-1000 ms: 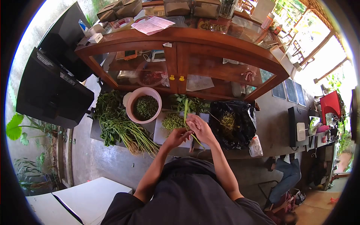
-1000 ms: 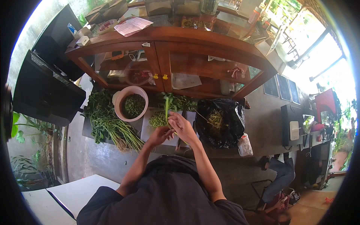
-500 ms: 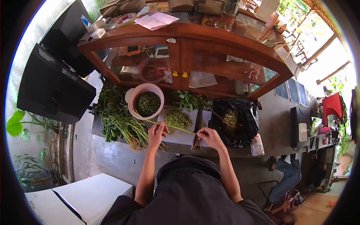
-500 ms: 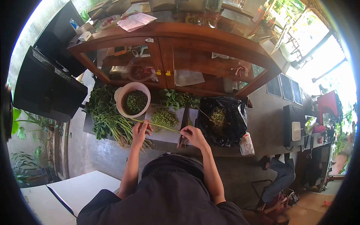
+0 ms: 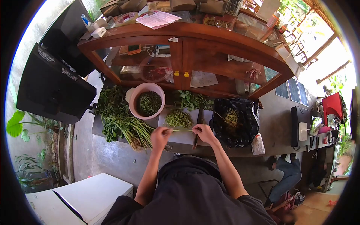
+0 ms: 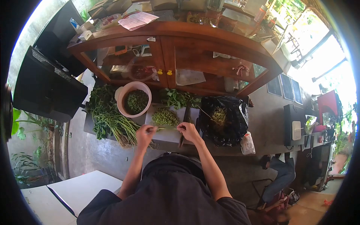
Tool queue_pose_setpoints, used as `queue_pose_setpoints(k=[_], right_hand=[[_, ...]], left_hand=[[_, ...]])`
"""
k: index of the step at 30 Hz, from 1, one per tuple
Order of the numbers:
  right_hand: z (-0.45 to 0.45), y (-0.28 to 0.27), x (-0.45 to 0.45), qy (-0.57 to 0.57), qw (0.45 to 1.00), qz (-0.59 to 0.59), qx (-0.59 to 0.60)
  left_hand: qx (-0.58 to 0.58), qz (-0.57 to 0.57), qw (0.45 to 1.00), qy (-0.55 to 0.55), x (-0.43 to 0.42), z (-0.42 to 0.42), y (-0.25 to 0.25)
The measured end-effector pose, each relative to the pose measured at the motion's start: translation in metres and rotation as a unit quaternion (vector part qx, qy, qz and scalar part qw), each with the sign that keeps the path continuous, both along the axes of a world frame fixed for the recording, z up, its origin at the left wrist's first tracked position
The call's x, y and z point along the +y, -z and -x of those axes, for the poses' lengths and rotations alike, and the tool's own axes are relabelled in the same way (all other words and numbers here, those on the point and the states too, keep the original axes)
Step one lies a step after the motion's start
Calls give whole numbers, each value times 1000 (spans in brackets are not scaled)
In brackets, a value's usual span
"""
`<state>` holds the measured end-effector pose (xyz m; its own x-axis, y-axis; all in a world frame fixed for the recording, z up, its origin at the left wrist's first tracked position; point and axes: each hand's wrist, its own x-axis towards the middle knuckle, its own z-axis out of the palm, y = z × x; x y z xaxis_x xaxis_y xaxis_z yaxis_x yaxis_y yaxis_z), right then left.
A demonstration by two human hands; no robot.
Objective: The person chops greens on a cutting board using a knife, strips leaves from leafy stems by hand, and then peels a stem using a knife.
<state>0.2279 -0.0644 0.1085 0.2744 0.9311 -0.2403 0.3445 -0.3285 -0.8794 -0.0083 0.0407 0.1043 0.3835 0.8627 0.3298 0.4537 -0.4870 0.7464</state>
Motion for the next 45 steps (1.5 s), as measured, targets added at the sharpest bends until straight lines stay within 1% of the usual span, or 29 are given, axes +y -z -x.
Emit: queue_pose_setpoints(k=[1, 3, 4, 5, 7, 8, 9, 10, 11, 12, 13, 14, 16, 17, 19, 22, 24, 26, 27, 29, 30, 32, 33, 34, 36, 37, 39, 41, 45], right_hand=[[1, 1, 1, -8, 999, 4, -38], [2, 8, 1, -3, 999, -6, -37], [1, 13, 1, 4, 999, -17, -36], [1, 18, 1, 5, 999, -18, -38], [0, 21, 0, 12, 1000, -11, -18], [-1, 22, -2, 17, 1000, -11, -20], [-1, 24, -4, 44, 998, -45, -18], [1, 26, -6, 71, 994, -80, -15], [1, 29, -8, 75, 994, -80, -14], [-3, 46, -11, 126, 989, -67, -39], [-4, 53, -13, 176, 981, -54, -64], [-3, 61, -15, 177, 981, -53, -63], [-2, 62, -20, 273, 953, 135, 4], [2, 63, -23, 275, 952, 135, 4], [15, 62, -29, 168, 958, 149, -179], [25, 76, -29, 156, 962, 122, -189], [22, 80, -26, 154, 965, 101, -186], [19, 57, -21, 112, 973, 181, -89], [21, 53, -24, 113, 973, 181, -89], [24, 45, -28, 187, 964, 101, -160], [24, 35, -30, 187, 964, 102, -161], [23, 15, -36, 293, 953, 71, -35], [21, 17, -40, 306, 950, 27, -47], [18, 18, -46, 310, 949, 28, -47], [12, 19, -56, 288, 947, -40, -140], [12, 18, -60, 282, 934, -82, -205], [13, 12, -69, 275, 936, -78, -204], [18, 5, -78, 269, 939, -72, -204], [38, 4, -96, 201, 956, -43, -208]], left_hand=[[21, -63, 995, 80, 0, -11, -3], [38, -87, 978, 185, -2, -38, -7], [37, -88, 978, 185, -4, -45, 6], [57, -93, 970, 218, -4, -53, 24], [73, -99, 959, 256, -3, -64, 32], [109, -26, 957, 267, -1, -67, 37], [145, 47, 949, 275, 0, -69, 38], [145, 46, 948, 279, 1, -69, 39], [89, 56, 959, 263, 2, -68, 41], [33, 66, 967, 244, 3, -67, 42], [34, 66, 967, 245, 6, -65, 40], [19, 77, 971, 227, 9, -63, 39], [3, 88, 973, 212, 11, -62, 41], [-4, 91, 975, 203, 13, -62, 42], [-10, 94, 976, 195, 13, -64, 34], [20, 92, 978, 187, 10, -70, 24], [8, 128, 973, 193, 8, -76, 25], [9, 125, 972, 198, 7, -81, 24], [9, 122, 972, 202, 7, -83, 27], [7, 98, 974, 206, 9, -87, 32], [3, 76, 975, 209, 9, -89, 36], [0, 92, 973, 212, 10, -91, 40], [-2, 107, 971, 214, 10, -93, 42], [-2, 109, 970, 218, 9, -95, 45], [20, 129, 966, 221, 8, -99, 50], [19, 130, 966, 225, 7, -101, 54], [72, 129, 961, 234, 6, -105, 62], [86, 132, 959, 237, 7, -109, 80], [115, 107, 960, 231, 3, -117, 84]])
